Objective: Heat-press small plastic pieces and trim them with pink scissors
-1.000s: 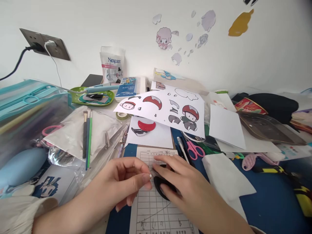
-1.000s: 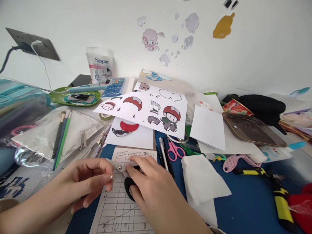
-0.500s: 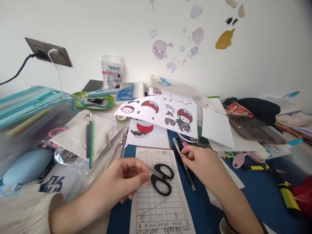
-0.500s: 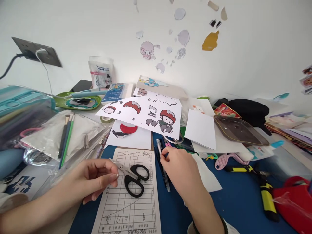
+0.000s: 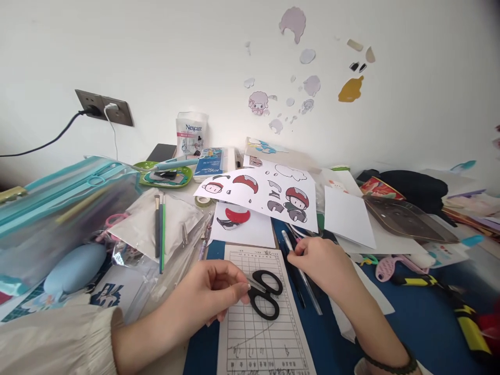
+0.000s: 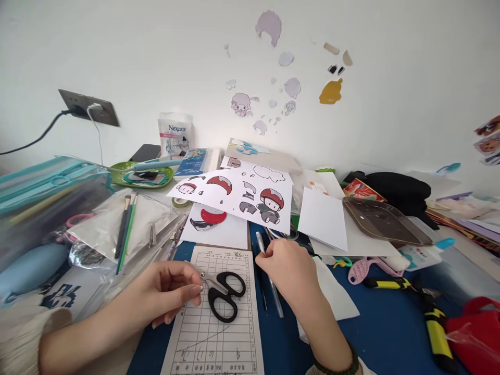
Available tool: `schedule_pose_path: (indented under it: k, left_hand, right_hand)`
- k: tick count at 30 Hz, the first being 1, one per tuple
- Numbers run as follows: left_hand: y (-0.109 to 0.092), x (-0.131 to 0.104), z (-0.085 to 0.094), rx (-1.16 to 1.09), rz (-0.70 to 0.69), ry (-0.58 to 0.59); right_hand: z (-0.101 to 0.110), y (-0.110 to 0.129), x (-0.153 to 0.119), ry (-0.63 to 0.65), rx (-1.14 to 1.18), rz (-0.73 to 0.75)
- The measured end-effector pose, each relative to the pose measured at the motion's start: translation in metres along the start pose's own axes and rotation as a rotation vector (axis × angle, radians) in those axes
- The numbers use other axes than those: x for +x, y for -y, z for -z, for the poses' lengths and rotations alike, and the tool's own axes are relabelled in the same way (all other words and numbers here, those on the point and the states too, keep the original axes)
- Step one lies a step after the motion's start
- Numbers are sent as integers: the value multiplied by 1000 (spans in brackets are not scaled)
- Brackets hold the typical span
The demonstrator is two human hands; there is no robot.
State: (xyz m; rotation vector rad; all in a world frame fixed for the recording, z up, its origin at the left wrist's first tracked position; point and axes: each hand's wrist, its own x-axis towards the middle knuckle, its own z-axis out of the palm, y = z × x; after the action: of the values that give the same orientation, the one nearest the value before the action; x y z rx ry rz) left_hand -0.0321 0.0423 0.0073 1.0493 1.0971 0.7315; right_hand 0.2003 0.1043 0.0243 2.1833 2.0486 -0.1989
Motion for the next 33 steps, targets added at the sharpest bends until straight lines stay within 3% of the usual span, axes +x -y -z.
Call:
schedule_pose_path:
  k: [6, 11, 15, 19, 24, 28, 33]
  left_hand:
    - [0, 2, 1, -40, -14, 0]
    - [-3, 0, 2, -79, -41, -30]
    - [-9, -5, 5, -85, -117, -129]
    - [-15, -9, 11, -48, -200, -220]
    - [-13, -6, 17, -3, -183, -181]
    - [-10, -3, 16, 15, -159, -157]
    - [-16, -2, 13, 34, -143, -173]
  right_hand:
    - [-5, -8, -6, -68, 140, 172]
    - [14, 4, -21, -82, 252, 385]
    - [27, 24, -34, -150, 313, 589]
    - [11, 44, -34, -357, 254, 750]
    - [-19, 46, -24, -573, 133, 880]
    - [-26, 45, -25, -610, 86, 920]
    - [-23, 48, -30, -539, 93, 922]
